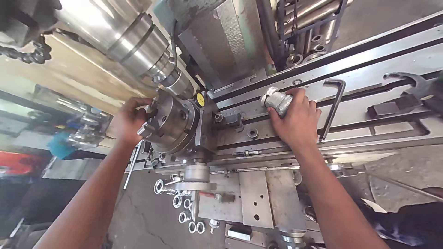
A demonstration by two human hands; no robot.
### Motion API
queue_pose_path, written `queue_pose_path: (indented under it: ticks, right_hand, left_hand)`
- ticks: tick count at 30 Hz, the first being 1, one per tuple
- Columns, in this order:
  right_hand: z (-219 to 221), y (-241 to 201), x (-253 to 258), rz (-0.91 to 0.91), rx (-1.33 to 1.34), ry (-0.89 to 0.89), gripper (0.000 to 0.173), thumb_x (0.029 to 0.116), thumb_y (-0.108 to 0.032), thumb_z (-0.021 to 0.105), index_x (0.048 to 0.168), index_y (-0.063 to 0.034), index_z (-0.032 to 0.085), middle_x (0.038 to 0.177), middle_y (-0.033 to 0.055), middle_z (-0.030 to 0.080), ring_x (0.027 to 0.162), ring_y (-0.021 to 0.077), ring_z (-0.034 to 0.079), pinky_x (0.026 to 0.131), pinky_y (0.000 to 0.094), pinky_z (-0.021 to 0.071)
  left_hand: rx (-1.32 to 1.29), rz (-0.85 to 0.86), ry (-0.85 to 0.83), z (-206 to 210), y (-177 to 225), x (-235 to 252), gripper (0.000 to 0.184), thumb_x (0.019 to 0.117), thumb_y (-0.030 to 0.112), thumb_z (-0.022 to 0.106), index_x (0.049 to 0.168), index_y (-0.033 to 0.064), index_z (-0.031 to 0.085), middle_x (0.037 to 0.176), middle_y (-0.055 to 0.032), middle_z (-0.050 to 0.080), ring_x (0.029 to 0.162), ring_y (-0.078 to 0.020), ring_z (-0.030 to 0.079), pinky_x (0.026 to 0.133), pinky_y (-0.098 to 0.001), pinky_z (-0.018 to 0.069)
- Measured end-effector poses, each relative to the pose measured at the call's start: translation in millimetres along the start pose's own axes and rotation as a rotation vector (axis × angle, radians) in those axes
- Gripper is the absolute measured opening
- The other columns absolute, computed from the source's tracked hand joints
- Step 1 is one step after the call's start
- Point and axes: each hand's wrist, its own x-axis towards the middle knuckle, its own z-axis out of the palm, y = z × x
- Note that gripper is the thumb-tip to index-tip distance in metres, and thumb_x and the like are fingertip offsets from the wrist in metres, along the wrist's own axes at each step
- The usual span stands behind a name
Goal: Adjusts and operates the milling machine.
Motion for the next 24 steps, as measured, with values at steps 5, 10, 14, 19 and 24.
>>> queue_pose_path:
  ticks: [5, 10, 14, 19, 24]
  right_hand:
    - [-0.5, 0.3, -0.8, -0.006, -0.005, -0.002, 0.068, 0.0899, -0.053, 0.068, 0.138, -0.0078, 0.051, 0.116, 0.0253, 0.063, 0.11, 0.049, 0.06, 0.088, 0.0667, 0.0434]
    - [-1.2, 1.3, -1.8, -0.02, 0.0, 0.004, 0.07, 0.0902, -0.053, 0.068, 0.14, -0.0071, 0.049, 0.118, 0.0274, 0.062, 0.111, 0.0509, 0.059, 0.089, 0.0696, 0.0425]
    - [-1.0, 0.6, -1.3, -0.02, -0.03, -0.004, 0.072, 0.0899, -0.055, 0.066, 0.141, -0.0079, 0.047, 0.121, 0.0285, 0.061, 0.113, 0.051, 0.059, 0.09, 0.0706, 0.0413]
    - [-4.4, -2.7, -2.1, -0.012, -0.045, -0.021, 0.074, 0.0903, -0.053, 0.068, 0.143, -0.0072, 0.044, 0.122, 0.0314, 0.06, 0.115, 0.0539, 0.057, 0.092, 0.0723, 0.0398]
    - [-3.3, -2.0, -2.3, -0.013, -0.032, -0.021, 0.073, 0.0905, -0.051, 0.07, 0.143, -0.0074, 0.044, 0.122, 0.0313, 0.061, 0.114, 0.0549, 0.058, 0.092, 0.0735, 0.0402]
  left_hand:
    - [0.018, 0.023, -0.003, -1.7, -7.7, 1.8, 0.034, 0.0967, 0.01, 0.045, 0.126, 0.0082, 0.061, 0.129, -0.0065, 0.067, 0.08, -0.0061, 0.064, 0.071, -0.03, 0.0531]
    - [-0.039, 0.019, 0.009, -0.1, -7.1, 1.6, 0.034, 0.0969, 0.006, 0.044, 0.126, 0.0061, 0.061, 0.128, -0.0072, 0.067, 0.082, -0.0044, 0.064, 0.073, -0.0272, 0.0536]
    - [-0.008, 0.026, 0.007, -1.4, -8.9, 2.4, 0.033, 0.097, 0.007, 0.044, 0.125, 0.0074, 0.061, 0.132, -0.0071, 0.065, 0.089, -0.0067, 0.066, 0.077, -0.0291, 0.0548]
    - [-0.005, 0.046, 0.02, -0.4, -7.4, 2.1, 0.033, 0.0965, 0.006, 0.043, 0.124, 0.0059, 0.061, 0.13, -0.0086, 0.066, 0.099, -0.0091, 0.067, 0.085, -0.0322, 0.0554]
    - [0.027, 0.059, 0.019, -1.9, -8.7, 1.7, 0.033, 0.099, 0.006, 0.042, 0.125, 0.0049, 0.062, 0.131, -0.0105, 0.067, 0.107, -0.0131, 0.067, 0.093, -0.0367, 0.0548]
